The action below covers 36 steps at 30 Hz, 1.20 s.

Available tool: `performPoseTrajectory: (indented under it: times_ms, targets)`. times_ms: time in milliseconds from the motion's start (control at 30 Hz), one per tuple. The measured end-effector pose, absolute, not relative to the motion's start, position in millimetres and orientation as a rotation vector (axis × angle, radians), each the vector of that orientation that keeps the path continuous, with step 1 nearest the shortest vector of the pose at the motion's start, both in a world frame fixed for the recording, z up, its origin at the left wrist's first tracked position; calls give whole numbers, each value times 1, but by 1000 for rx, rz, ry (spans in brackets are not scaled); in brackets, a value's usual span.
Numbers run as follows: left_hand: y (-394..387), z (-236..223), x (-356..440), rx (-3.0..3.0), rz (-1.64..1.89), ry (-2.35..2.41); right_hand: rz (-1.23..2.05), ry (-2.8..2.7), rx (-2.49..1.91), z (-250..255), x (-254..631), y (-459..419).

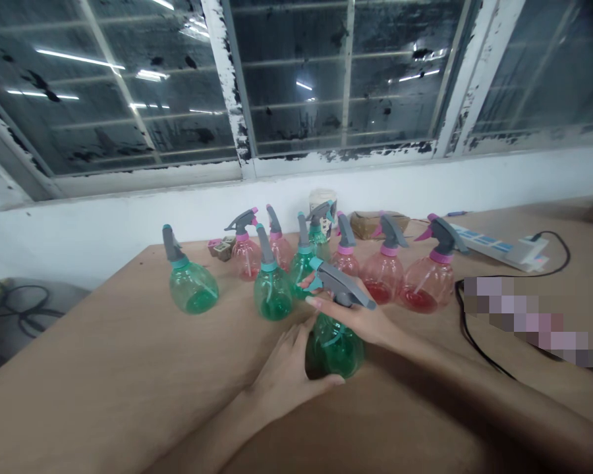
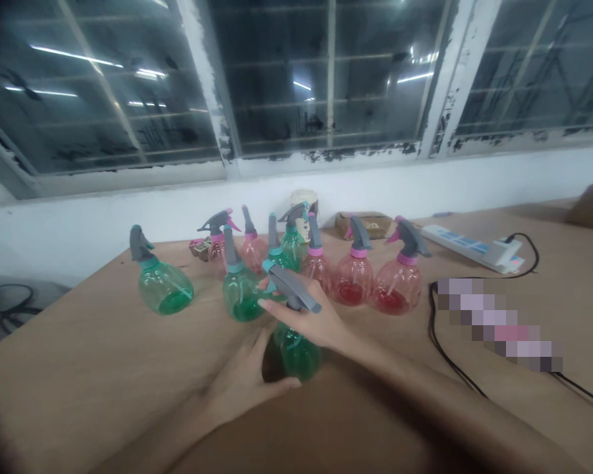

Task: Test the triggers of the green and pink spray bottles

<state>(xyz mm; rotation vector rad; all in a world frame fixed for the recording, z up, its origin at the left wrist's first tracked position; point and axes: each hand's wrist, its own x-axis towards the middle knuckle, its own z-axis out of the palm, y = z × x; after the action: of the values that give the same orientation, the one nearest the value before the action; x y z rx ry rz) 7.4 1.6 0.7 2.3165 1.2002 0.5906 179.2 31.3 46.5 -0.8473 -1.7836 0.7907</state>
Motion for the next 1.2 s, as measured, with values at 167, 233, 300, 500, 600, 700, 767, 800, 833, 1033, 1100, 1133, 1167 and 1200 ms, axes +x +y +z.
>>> performPoseTrajectory:
  times_ms: [167, 233, 300, 500, 600, 700, 767, 800, 833, 1033, 1100, 1133, 1167, 1200]
  targets:
    - [1, 1, 8, 2315, 607, 1208, 810, -1766, -840, 49, 179, 30]
    - [1, 1, 8, 2315, 608, 1203, 799, -1753, -843, 51, 178, 29]
    - [1, 1, 8, 2311, 609, 1201, 767, -1728, -864, 51, 177, 27]
    - [-2, 2, 7, 2274, 607, 1196, 725, -1702, -901, 49, 172, 25]
    - [-1, 3, 6, 2240, 604, 1234, 758, -1710, -884, 49, 168, 29]
    - [-1, 4, 3, 2216, 613, 1239, 807, -1710, -862, 49, 165, 29]
    - [-4, 5, -3, 2215, 620, 1232, 845, -1730, -869, 50, 163, 24]
    - [-8, 5, -7, 2222, 614, 1229, 858, -1755, -881, 50, 163, 21]
    - [-13, 6, -13, 2232, 603, 1235, 869, -1798, -895, 50, 162, 17]
    - [-45, 8, -75, 2169, 563, 1585, 846, -2154, -924, 44, 153, -4]
    - [-46, 8, -100, 2125, 596, 1757, 900, -2172, -1026, 37, 150, -9]
    - [-43, 7, -111, 2115, 640, 1808, 932, -2167, -1079, 32, 149, -12]
    - [-37, 6, -120, 2098, 679, 1840, 962, -2161, -1125, 27, 148, -14]
    - [-31, 4, -128, 2065, 719, 1858, 983, -2154, -1163, 23, 147, -16]
